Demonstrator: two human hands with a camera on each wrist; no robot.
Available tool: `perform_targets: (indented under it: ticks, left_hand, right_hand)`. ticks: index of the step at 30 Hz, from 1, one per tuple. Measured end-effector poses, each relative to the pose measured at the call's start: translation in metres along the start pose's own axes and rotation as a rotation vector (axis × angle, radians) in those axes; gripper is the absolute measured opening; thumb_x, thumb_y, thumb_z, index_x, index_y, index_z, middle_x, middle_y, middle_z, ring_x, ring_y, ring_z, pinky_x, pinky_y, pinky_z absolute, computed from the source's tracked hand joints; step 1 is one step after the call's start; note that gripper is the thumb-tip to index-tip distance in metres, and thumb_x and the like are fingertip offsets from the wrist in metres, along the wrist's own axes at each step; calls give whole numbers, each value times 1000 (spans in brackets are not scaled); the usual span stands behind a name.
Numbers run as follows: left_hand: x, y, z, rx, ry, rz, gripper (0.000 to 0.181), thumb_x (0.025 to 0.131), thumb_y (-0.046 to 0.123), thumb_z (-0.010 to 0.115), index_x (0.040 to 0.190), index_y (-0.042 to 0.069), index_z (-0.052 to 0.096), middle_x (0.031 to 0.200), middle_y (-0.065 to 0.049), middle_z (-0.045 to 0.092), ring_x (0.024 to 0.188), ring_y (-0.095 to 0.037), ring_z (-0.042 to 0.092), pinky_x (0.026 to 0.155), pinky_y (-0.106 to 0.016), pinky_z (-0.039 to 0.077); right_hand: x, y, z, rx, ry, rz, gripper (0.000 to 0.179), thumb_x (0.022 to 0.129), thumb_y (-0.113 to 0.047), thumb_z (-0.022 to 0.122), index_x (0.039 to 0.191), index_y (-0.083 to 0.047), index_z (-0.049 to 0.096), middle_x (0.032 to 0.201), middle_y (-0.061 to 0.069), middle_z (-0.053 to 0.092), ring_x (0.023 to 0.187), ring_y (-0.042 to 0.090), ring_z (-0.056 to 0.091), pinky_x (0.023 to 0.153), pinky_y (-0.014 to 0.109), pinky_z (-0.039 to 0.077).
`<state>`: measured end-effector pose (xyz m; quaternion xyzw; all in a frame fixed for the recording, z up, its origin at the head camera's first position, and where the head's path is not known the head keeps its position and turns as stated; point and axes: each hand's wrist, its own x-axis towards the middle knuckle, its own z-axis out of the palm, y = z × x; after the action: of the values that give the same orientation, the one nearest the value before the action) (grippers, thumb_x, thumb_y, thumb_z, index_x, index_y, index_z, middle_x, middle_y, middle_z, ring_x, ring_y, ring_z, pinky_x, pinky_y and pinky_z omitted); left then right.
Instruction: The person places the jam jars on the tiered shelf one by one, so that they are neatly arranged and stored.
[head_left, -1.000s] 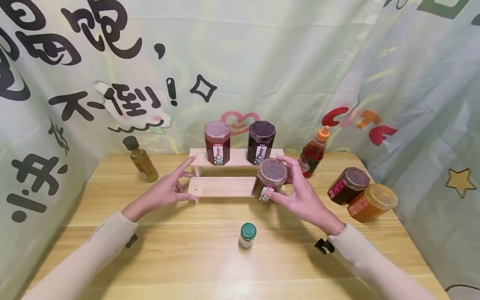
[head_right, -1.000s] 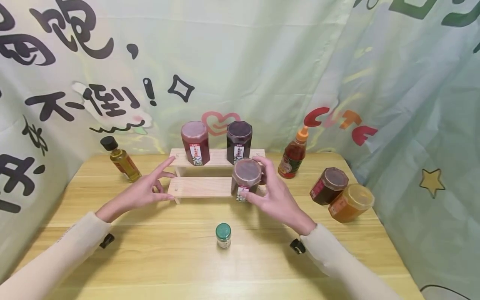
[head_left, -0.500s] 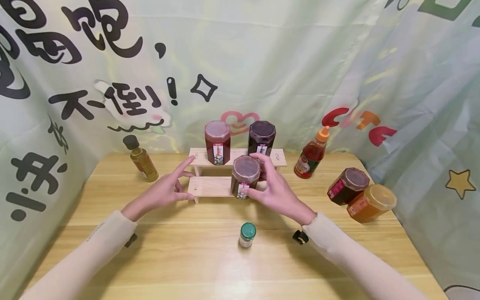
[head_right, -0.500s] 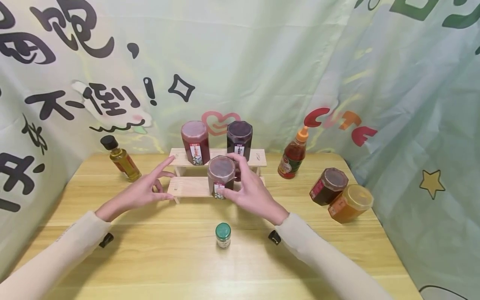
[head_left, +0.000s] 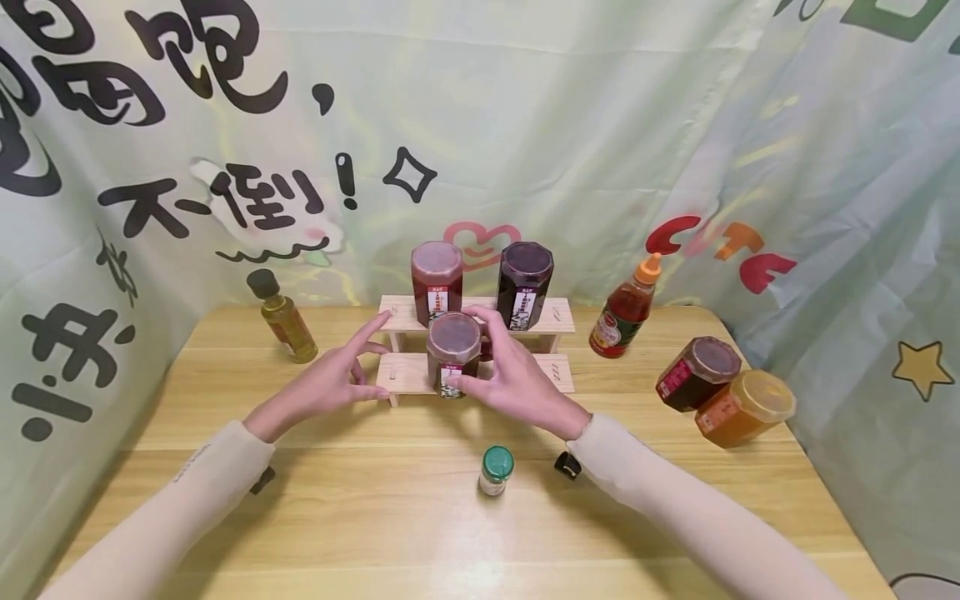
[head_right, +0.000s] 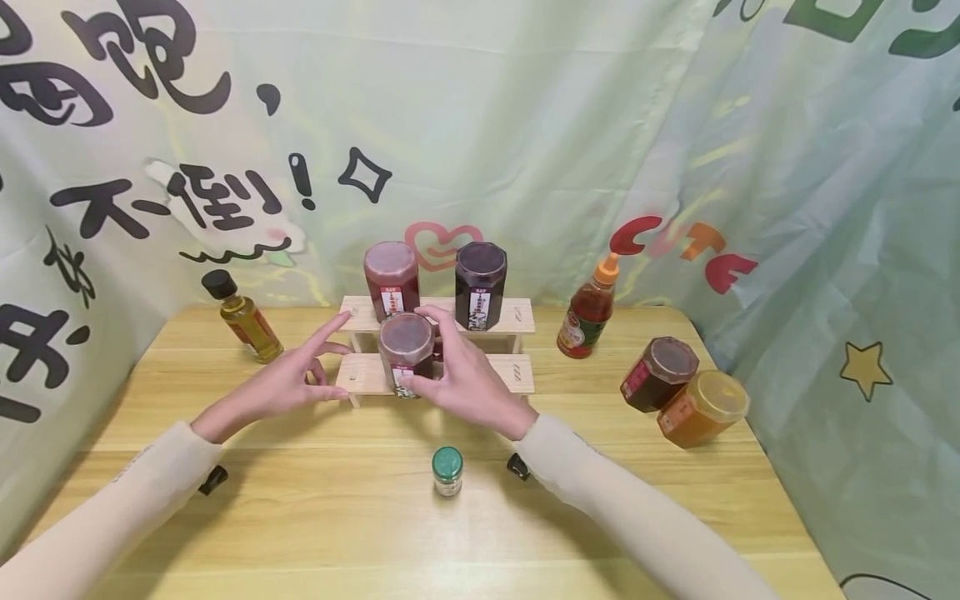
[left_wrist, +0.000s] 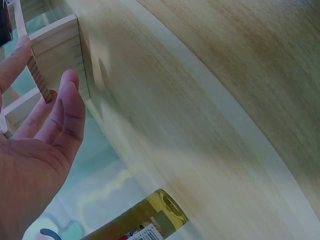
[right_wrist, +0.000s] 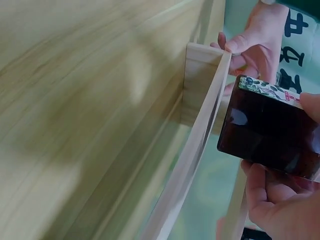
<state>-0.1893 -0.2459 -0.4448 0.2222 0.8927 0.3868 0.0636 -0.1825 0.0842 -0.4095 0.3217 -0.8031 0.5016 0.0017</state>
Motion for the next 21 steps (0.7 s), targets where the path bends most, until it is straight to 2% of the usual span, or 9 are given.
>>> perform_targets:
  ticks: [11, 21]
  left_hand:
    - [0, 2, 0, -12, -11, -30, 125, 89, 6, 92, 178, 33, 9, 150, -23, 62, 73, -19, 68, 66, -36, 59]
    - [0, 2, -1, -10, -11, -22, 124, 89, 7, 92, 178, 33, 9, 150, -23, 62, 73, -19, 68, 66, -36, 59]
  right_hand:
    - [15, -4, 21, -33, -9, 5, 94, 90, -14, 92, 163, -25, 33, 144, 5, 61, 122, 20, 67, 103, 42, 57]
    - [21, -7, 34, -59, -13, 26, 95, 91, -14, 92, 164, -21, 31, 144, 8, 62, 126, 21, 65, 107, 39, 53]
